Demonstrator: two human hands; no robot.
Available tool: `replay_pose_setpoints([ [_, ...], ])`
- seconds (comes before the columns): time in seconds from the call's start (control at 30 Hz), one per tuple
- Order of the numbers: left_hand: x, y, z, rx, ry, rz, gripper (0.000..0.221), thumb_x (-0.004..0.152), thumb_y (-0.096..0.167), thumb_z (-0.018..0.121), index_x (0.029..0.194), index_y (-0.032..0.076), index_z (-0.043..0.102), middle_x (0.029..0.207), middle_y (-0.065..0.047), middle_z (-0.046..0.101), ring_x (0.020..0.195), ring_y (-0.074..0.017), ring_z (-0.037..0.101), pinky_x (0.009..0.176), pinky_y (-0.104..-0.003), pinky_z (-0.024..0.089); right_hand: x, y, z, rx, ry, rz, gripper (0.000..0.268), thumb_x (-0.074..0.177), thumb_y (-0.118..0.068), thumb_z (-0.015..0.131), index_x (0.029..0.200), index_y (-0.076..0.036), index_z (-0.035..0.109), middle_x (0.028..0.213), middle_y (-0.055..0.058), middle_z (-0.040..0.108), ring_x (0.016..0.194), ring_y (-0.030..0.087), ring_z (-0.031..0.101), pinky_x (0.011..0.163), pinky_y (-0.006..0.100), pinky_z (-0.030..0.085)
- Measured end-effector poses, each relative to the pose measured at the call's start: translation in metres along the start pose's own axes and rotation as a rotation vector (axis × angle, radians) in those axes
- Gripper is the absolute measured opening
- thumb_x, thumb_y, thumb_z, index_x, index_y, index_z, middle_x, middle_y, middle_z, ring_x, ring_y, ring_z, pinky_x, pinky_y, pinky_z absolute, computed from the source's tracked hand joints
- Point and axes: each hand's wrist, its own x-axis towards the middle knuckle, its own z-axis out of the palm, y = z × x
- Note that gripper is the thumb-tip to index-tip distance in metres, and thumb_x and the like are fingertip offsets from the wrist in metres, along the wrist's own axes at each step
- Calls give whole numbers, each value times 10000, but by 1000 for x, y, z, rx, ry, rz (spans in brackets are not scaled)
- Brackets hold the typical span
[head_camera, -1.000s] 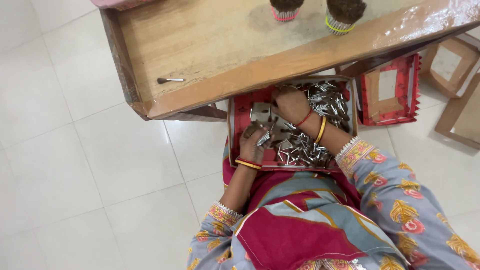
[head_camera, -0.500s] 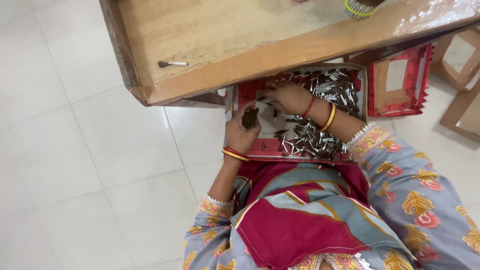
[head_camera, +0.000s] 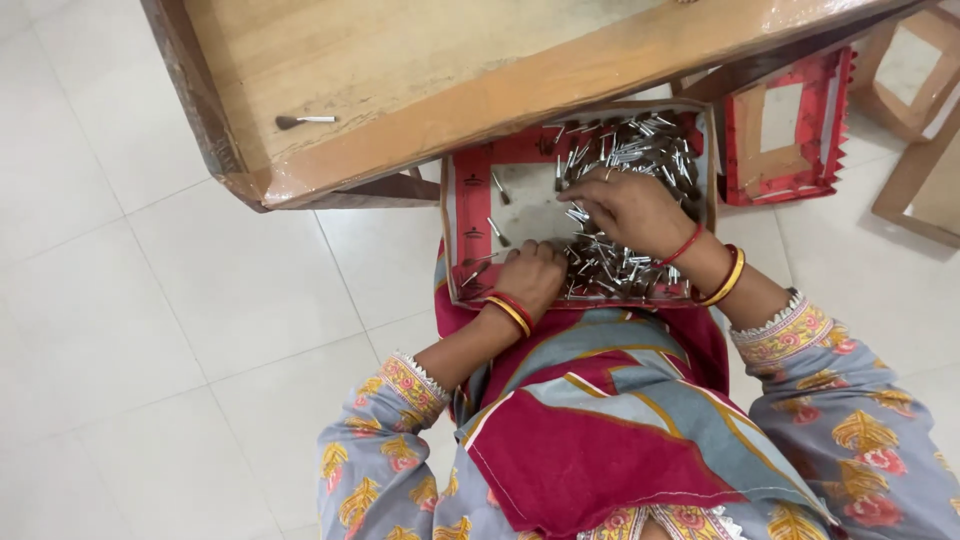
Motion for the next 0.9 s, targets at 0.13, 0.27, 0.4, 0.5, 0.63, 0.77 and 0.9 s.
replay_pose_setpoints([
  [0.13,13,-19,13,33,137,-4,182,898,123,636,1047,42,702,1071,-156,676,1009,-327,638,832,-465,551,4,-4,15,27,37,-67,288,888,-35,665,1152,-125,736,1087,104,720,958,327,691,814,422,563],
  [0.27,16,-55,-39,-175,148,8,279,724,182,741,947,19,707,983,-184,682,958,-375,636,815,-481,545,19,-7,18,107,98,-130,263,899,-48,663,1145,-116,728,1086,108,715,1006,325,690,848,420,566],
  [0.4,44,-111,-38,-51,140,55,140,827,114,677,947,49,707,999,-161,690,990,-363,656,837,-469,562,45,4,47,107,57,-141,223,947,-76,642,1152,-95,728,1094,155,715,1015,378,673,874,467,548],
  [0.5,61,-136,-24,41,188,93,140,808,109,659,928,58,711,1003,-154,685,981,-355,665,826,-452,572,67,17,80,-13,39,79,328,920,-118,661,1234,-29,704,1028,242,662,960,444,641,822,516,523],
  [0.63,34,-124,-23,87,138,75,130,836,109,655,939,62,718,1013,-162,676,957,-346,670,780,-448,577,59,30,105,-203,-85,67,318,872,-58,631,1176,-32,722,1065,225,672,1015,414,656,909,491,535],
  [0.77,-12,-100,-29,51,-38,50,166,834,160,665,938,41,714,1005,-170,667,909,-336,688,722,-440,590,35,14,94,-5,-77,-125,357,825,-22,591,1155,-29,729,1164,212,668,1020,412,651,885,477,524],
  [0.9,-40,-86,-29,1,-126,78,162,892,159,625,948,32,707,988,-180,662,797,-340,709,677,-441,596,31,10,80,23,-113,-100,468,805,52,512,1199,-71,732,1197,156,684,1050,376,660,929,455,526],
])
